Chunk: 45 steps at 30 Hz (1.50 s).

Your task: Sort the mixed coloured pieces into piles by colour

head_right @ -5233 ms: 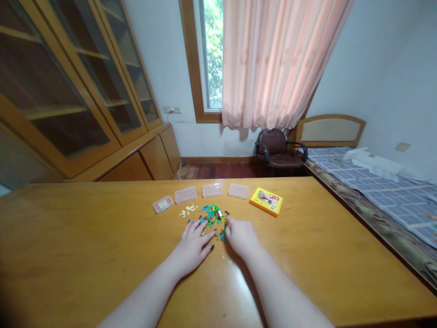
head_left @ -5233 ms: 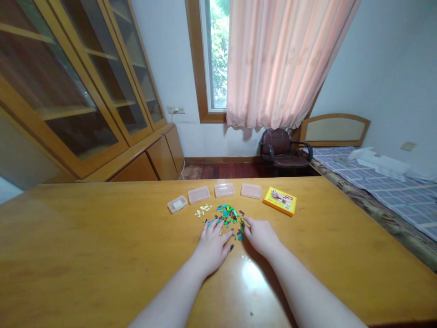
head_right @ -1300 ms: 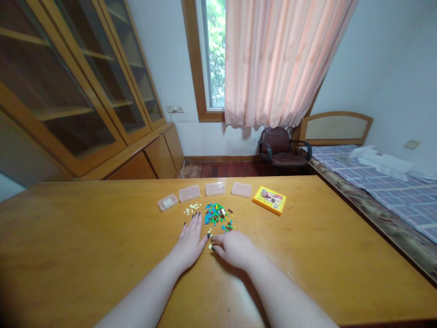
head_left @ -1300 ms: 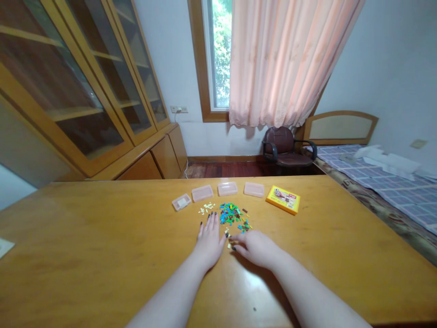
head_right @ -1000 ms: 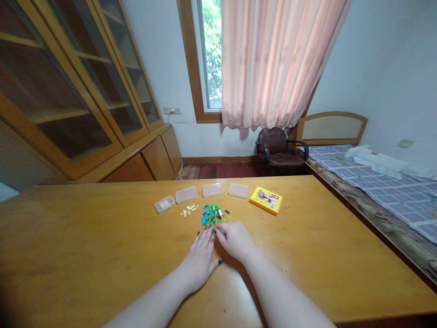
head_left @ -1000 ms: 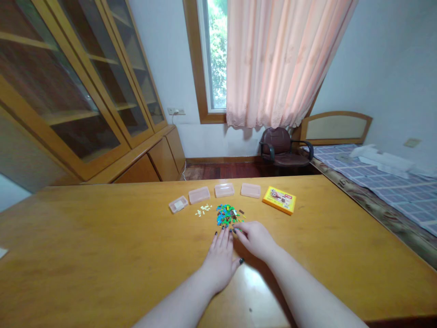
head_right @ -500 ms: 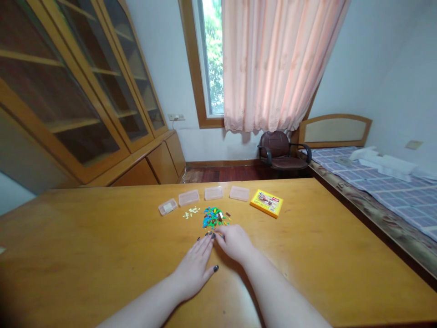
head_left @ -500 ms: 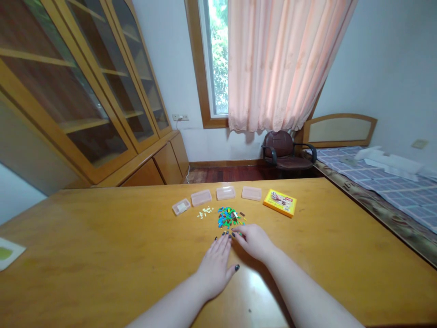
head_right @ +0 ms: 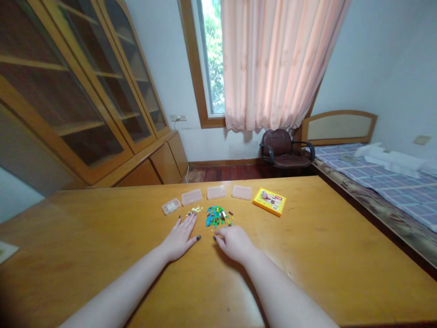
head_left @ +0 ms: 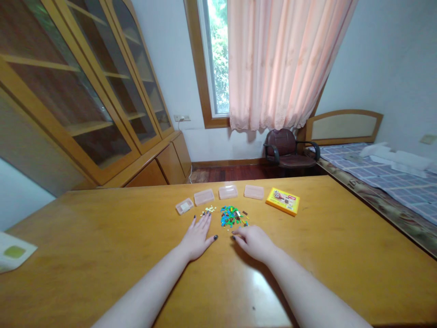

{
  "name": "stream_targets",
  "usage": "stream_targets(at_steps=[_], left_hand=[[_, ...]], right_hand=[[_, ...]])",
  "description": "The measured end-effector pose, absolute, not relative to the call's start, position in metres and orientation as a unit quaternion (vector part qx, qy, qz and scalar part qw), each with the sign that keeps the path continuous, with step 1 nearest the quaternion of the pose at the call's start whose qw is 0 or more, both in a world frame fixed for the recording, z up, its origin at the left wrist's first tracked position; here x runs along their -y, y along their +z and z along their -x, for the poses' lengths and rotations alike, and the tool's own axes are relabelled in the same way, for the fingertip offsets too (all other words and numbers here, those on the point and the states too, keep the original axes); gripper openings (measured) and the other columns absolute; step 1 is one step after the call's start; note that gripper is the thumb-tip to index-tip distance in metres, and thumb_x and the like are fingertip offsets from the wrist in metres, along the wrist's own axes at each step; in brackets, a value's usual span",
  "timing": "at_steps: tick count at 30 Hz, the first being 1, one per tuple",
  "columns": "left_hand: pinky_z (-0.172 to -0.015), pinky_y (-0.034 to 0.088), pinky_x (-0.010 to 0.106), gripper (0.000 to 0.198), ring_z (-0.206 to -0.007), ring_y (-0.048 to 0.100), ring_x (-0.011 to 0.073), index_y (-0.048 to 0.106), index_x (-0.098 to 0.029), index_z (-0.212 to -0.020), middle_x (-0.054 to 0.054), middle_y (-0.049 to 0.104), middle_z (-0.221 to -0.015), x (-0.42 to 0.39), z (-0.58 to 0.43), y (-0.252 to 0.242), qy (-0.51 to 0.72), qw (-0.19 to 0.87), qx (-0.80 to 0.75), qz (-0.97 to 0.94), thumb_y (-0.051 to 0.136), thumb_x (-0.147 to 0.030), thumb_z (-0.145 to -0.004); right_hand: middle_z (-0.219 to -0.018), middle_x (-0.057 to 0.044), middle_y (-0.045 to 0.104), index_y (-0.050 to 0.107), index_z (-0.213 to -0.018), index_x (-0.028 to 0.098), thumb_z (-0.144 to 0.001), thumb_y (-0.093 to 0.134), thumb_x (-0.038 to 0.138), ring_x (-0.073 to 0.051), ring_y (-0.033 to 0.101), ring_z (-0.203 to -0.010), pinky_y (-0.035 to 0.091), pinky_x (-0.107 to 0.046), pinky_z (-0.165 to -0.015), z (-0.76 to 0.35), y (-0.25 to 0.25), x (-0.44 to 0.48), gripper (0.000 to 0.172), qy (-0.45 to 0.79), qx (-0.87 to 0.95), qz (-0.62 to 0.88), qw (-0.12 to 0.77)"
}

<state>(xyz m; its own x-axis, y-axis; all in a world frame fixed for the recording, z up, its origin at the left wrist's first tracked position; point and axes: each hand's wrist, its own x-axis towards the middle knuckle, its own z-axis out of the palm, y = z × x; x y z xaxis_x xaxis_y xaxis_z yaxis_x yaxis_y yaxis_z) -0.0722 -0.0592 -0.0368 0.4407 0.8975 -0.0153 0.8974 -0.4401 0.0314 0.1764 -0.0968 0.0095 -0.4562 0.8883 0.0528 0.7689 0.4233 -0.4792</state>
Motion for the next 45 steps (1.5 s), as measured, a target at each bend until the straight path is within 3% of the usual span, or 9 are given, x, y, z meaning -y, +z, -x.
stream_targets(at_steps=[6,8,12,15,18,25,33,37,45], left_hand=[[-0.112,0.011,0.049,0.073,-0.138,0.015,0.0249,0.012,-0.013,-0.145,0.014,0.018,-0.15,0.039,0.061,-0.036,0.053,-0.008,-0.547,-0.836,0.028,-0.055,-0.088],[-0.111,0.011,0.05,0.071,-0.139,0.015,0.0253,0.008,-0.014,-0.145,0.014,0.017,-0.15,0.059,0.055,-0.04,0.09,-0.026,-0.557,-0.825,0.03,-0.051,-0.089],[-0.112,0.014,0.046,0.074,-0.138,0.017,0.0239,0.005,-0.021,-0.146,0.008,0.017,-0.151,0.116,0.04,-0.044,0.067,0.02,-0.437,-0.897,0.035,-0.054,-0.086],[-0.113,0.016,0.046,0.07,-0.136,0.023,0.0237,0.014,-0.023,-0.145,0.007,0.024,-0.15,0.137,0.029,-0.039,0.063,0.05,-0.423,-0.902,0.038,-0.052,-0.086],[-0.111,0.02,0.048,0.064,-0.134,0.026,0.027,0.027,-0.019,-0.142,0.012,0.03,-0.146,0.13,0.02,-0.032,0.079,0.051,-0.526,-0.845,0.039,-0.049,-0.086],[-0.11,0.013,0.055,0.058,-0.138,0.013,0.0318,0.034,-0.031,-0.138,0.008,0.017,-0.152,0.109,0.01,-0.032,0.074,0.045,-0.546,-0.833,0.044,-0.05,-0.084],[-0.112,0.016,0.047,0.064,-0.137,0.021,0.0238,0.021,-0.019,-0.144,0.007,0.022,-0.15,0.121,0.023,-0.044,0.05,0.05,-0.524,-0.849,0.032,-0.048,-0.088],[-0.111,0.018,0.048,0.068,-0.137,0.02,0.0262,0.024,-0.012,-0.142,0.012,0.021,-0.15,0.117,0.023,-0.044,0.058,0.031,-0.585,-0.808,0.032,-0.05,-0.087],[-0.111,0.017,0.048,0.068,-0.137,0.02,0.027,0.029,-0.012,-0.141,0.012,0.024,-0.149,0.115,0.021,-0.039,0.039,0.037,-0.595,-0.802,0.03,-0.053,-0.086]], right_hand=[[-0.097,-0.005,0.072,0.068,-0.103,0.025,-0.09,0.038,0.035,-0.017,0.065,-0.088,0.043,-0.025,-0.078,-0.177,0.01,0.096,0.034,0.203,0.826,0.503,0.151],[-0.098,-0.005,0.071,0.068,-0.103,0.025,-0.09,0.038,0.035,-0.018,0.065,-0.088,0.044,-0.025,-0.078,-0.178,0.01,0.095,0.034,0.2,0.826,0.504,0.157],[-0.095,-0.005,0.072,0.068,-0.101,0.023,-0.09,0.037,0.034,-0.017,0.065,-0.086,0.044,-0.024,-0.077,-0.176,0.011,0.096,0.034,0.202,0.831,0.496,0.154],[-0.094,-0.005,0.072,0.068,-0.101,0.023,-0.09,0.038,0.034,-0.017,0.065,-0.085,0.044,-0.024,-0.076,-0.174,0.012,0.098,0.034,0.207,0.835,0.487,0.148],[-0.094,-0.006,0.072,0.068,-0.103,0.023,-0.089,0.039,0.033,-0.017,0.065,-0.085,0.044,-0.025,-0.076,-0.172,0.012,0.1,0.033,0.205,0.838,0.483,0.146],[-0.095,-0.005,0.072,0.068,-0.101,0.023,-0.089,0.038,0.032,-0.017,0.065,-0.085,0.044,-0.025,-0.075,-0.178,0.012,0.096,0.033,0.193,0.833,0.493,0.159],[-0.098,-0.006,0.071,0.067,-0.103,0.023,-0.089,0.039,0.034,-0.017,0.065,-0.089,0.044,-0.025,-0.079,-0.175,0.009,0.098,0.034,0.205,0.838,0.479,0.159],[-0.096,-0.005,0.072,0.068,-0.101,0.023,-0.09,0.039,0.034,-0.017,0.065,-0.086,0.044,-0.024,-0.077,-0.176,0.01,0.098,0.033,0.203,0.841,0.477,0.156],[-0.094,-0.005,0.072,0.068,-0.1,0.024,-0.089,0.04,0.034,-0.017,0.066,-0.084,0.044,-0.024,-0.074,-0.177,0.013,0.098,0.032,0.193,0.842,0.478,0.16]])
